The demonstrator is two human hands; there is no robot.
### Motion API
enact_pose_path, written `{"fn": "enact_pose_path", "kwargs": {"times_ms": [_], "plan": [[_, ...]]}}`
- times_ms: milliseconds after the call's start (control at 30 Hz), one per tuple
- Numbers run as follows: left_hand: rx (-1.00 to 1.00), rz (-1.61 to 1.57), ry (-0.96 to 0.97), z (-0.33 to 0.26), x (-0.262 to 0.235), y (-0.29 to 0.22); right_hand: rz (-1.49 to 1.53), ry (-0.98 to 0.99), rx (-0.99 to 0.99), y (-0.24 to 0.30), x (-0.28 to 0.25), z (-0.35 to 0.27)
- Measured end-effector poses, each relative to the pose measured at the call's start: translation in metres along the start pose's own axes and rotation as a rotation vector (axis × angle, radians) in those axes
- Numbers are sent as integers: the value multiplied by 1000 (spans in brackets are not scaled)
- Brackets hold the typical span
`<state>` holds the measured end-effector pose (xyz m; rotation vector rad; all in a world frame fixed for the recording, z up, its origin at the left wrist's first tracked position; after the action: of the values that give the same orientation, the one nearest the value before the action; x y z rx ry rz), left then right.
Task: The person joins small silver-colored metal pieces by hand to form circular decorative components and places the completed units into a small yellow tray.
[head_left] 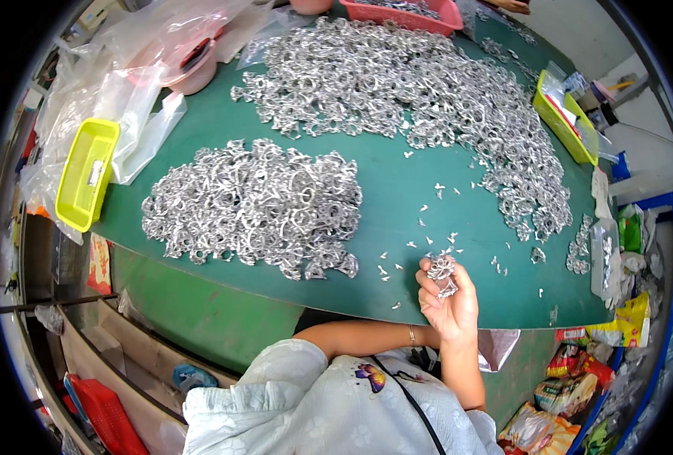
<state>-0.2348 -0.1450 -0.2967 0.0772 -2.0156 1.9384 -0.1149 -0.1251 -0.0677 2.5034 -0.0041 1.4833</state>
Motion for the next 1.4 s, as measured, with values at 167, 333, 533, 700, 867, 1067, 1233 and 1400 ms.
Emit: {"fn": "enact_pose_path", "kwargs": {"times_ms": [167,333,533,700,867,1067,1233,1400], "plan": [[-9,-217,20,-3,6,5,24,10,-3,25,-19,-42],[-10,-296,4,2,18,26,-812,-81,-311,77,-76,-117],[-2,177,-75,-10,9,-11,-1511,-830,-362,104,-155,-157],[87,617,-46,-25,-2,-31,-2450,-944,-785,82,-156,-139],[11,-20,-47,-33,-8,-72,-1961,-330,-175,65,-47,-130],[-34,97,16,-28,-4,-24,-1936,115,-615,2,33,-35],[-32,404,55,-32,2,-11,-1960,278,-856,-59,46,30],[-10,360,49,-19,8,-7,-1994,278,-823,-61,34,44]]}}
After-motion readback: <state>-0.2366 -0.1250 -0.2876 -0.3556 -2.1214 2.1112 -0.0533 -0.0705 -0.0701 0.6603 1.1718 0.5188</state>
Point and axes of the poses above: each hand's wrist, its own z-axis towards the middle knuckle, its own x-axis out of the palm, y = z × x, the point moved 2 cm from there along z, towards the middle knuckle, and after that the axes turned 1 degree about -y, right-handed, at the moved point
